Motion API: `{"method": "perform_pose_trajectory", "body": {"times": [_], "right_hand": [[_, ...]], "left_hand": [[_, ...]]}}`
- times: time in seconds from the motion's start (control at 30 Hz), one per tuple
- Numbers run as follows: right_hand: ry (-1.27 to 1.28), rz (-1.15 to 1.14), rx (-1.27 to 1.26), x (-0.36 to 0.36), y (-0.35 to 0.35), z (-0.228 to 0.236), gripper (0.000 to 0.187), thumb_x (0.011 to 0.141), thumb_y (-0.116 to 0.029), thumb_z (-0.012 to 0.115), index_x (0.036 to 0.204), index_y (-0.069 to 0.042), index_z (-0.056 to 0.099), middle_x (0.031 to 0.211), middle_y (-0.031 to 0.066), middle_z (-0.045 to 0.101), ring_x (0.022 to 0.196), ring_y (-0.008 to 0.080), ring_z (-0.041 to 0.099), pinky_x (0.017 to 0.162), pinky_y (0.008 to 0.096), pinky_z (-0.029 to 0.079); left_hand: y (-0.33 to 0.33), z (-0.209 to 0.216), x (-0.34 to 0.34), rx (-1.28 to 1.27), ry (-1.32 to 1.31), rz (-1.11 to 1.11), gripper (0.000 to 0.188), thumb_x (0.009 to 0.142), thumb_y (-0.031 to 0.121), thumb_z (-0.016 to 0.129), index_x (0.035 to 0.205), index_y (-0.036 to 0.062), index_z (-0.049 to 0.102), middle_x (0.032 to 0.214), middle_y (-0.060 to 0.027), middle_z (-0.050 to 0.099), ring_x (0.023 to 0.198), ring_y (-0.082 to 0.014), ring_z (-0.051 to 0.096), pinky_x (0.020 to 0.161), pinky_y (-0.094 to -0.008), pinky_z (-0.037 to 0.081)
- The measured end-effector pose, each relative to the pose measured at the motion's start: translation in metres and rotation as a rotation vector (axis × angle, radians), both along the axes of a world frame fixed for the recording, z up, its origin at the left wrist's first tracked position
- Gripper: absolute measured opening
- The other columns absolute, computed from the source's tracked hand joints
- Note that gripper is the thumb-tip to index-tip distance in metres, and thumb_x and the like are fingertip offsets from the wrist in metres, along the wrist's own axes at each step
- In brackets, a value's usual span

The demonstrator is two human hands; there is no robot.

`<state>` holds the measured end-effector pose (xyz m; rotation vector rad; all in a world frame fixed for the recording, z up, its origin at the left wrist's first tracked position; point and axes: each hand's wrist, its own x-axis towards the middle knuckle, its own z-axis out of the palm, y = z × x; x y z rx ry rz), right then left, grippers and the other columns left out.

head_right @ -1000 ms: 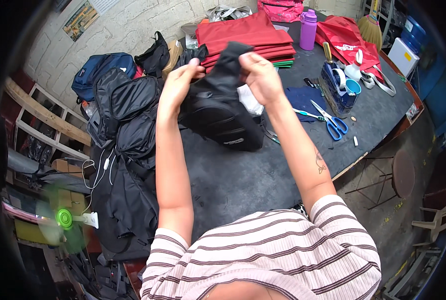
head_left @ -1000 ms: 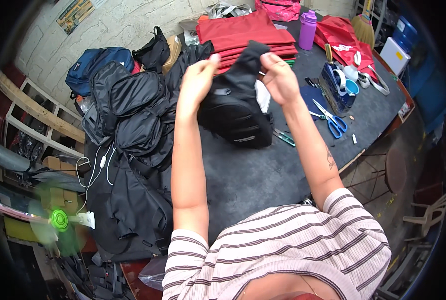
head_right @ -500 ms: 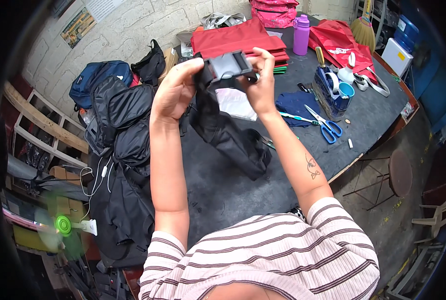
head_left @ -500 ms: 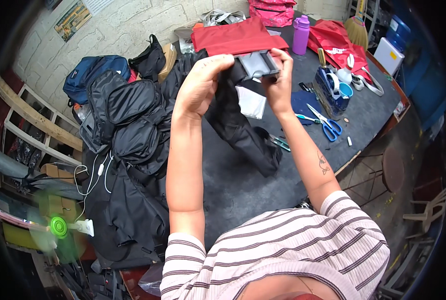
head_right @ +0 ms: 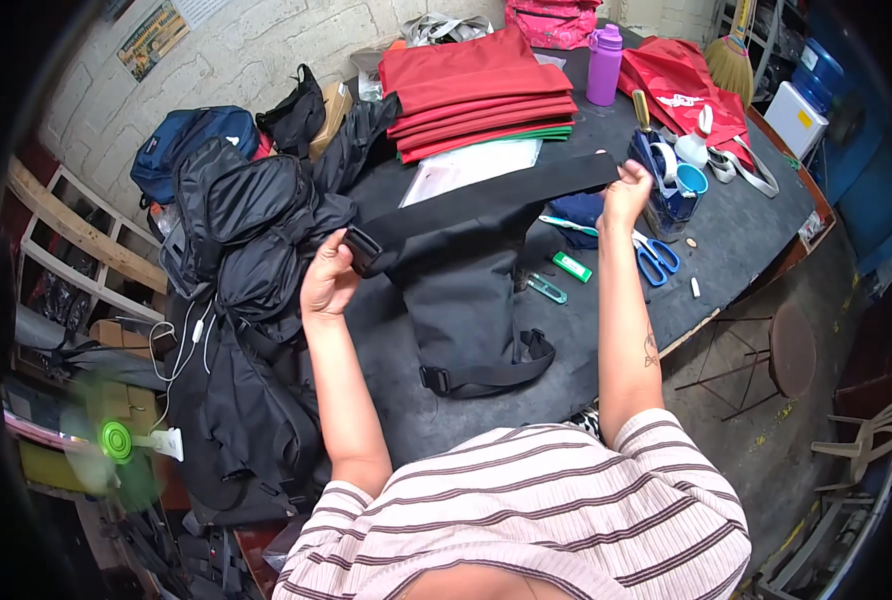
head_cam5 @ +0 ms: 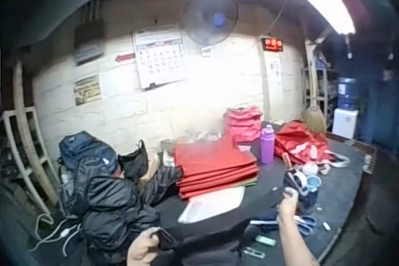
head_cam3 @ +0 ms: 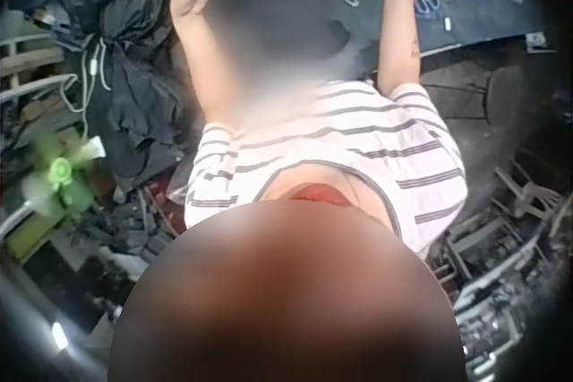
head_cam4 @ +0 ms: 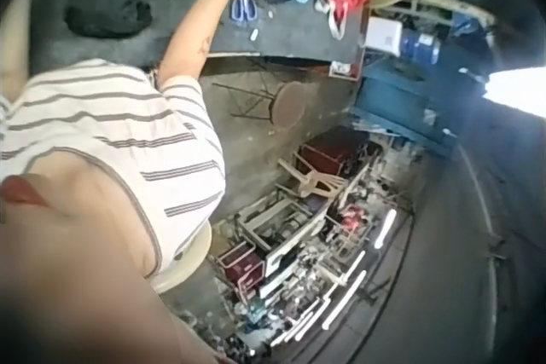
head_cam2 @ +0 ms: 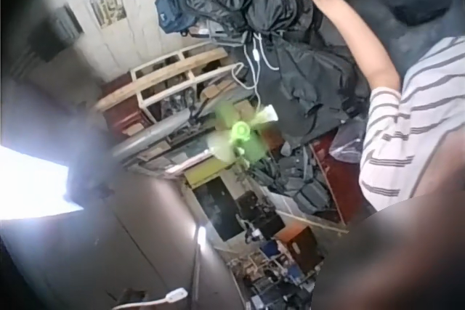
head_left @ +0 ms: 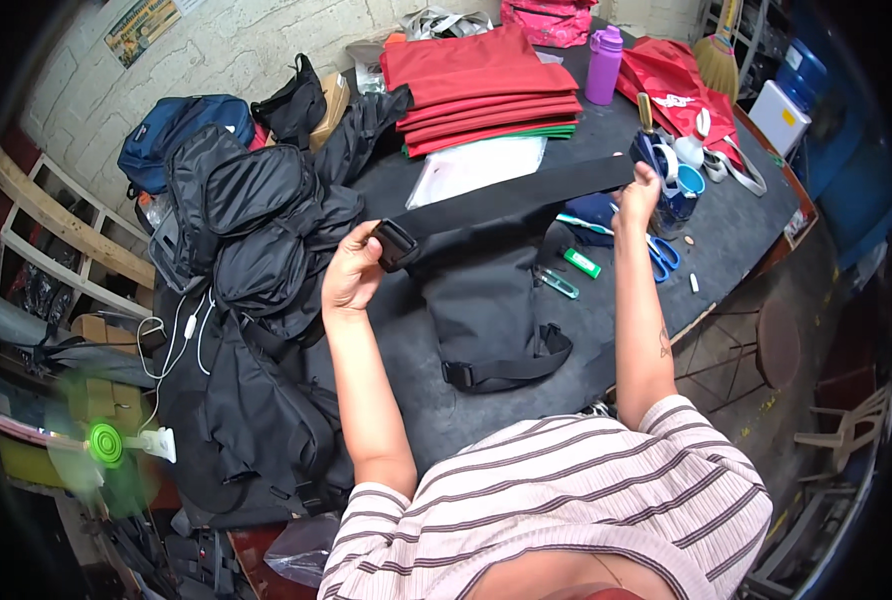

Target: Inspecting black waist bags and trimming loose threads using scissors and a lighter.

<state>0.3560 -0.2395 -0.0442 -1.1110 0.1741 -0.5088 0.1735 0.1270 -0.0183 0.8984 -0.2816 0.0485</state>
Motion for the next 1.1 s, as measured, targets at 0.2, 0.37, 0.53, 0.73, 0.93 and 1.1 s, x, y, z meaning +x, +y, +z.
{"method": "perform_pose_trajectory", "body": {"times": [0.2,0.37,0.53,0.73,0.93,1.1], "right_hand": [[0.211,0.739,0.587,-0.033,0.03,-0.022,0.031,0.082,-0.039,0.06,0.096,-0.013,0.057,0.086,0.0064,0.059,0.079,0.0224,0.057,0.078,0.0377,0.046],[-0.299,0.402,-0.067,-0.055,0.053,-0.006,0.052,0.078,0.01,0.053,0.123,-0.007,0.032,0.096,0.01,0.053,0.078,0.0175,0.059,0.07,0.0297,0.052],[-0.493,0.348,-0.335,-0.1,0.08,0.024,0.077,0.055,0.023,0.048,0.125,-0.006,0.034,0.112,0.008,0.04,0.115,0.0187,0.041,0.1,0.0274,0.027],[-0.546,0.36,-0.622,-0.103,0.086,0.015,0.079,0.062,0.009,0.071,0.128,-0.008,0.031,0.112,0.0079,0.04,0.107,0.0155,0.045,0.091,0.0276,0.039],[-0.318,0.545,-0.802,-0.108,0.052,0.011,0.075,0.06,-0.007,0.076,0.126,-0.007,0.04,0.108,0.01,0.047,0.101,0.0212,0.051,0.091,0.0325,0.04],[0.04,0.396,-0.866,-0.103,0.013,-0.042,0.013,0.074,-0.008,0.066,0.08,0.0,0.058,0.072,0.002,0.054,0.061,0.0074,0.048,0.057,0.0226,0.042]], "left_hand": [[0.018,-0.053,-0.005,-0.134,0.316,0.201,0.046,0.082,0.038,0.063,0.108,0.0012,0.057,0.108,-0.0062,0.061,0.103,-0.0183,0.054,0.092,-0.0321,0.038],[0.044,-0.067,-0.003,0.861,0.427,0.826,0.02,0.066,0.01,0.071,0.081,0.0061,0.058,0.076,-0.0004,0.055,0.071,-0.0089,0.051,0.068,-0.0225,0.039],[-0.042,0.004,0.015,1.439,-0.105,1.423,0.021,0.071,0.014,0.065,0.089,0.0061,0.061,0.093,-0.0122,0.061,0.096,-0.0298,0.054,0.085,-0.0387,0.04],[-0.142,0.038,0.043,0.918,0.179,0.153,0.048,0.075,0.019,0.07,0.114,-0.0049,0.052,0.078,-0.0086,0.064,0.07,-0.0087,0.057,0.063,-0.0238,0.046],[-0.114,0.021,0.055,0.393,0.219,0.141,0.047,0.069,-0.011,0.058,0.115,-0.0064,0.049,0.093,-0.0103,0.063,0.08,-0.0152,0.062,0.072,-0.0256,0.05],[-0.097,0.038,0.071,0.415,0.143,0.368,0.047,0.072,-0.011,0.058,0.118,-0.0068,0.049,0.1,-0.0082,0.061,0.089,-0.014,0.058,0.079,-0.0256,0.046]]}}
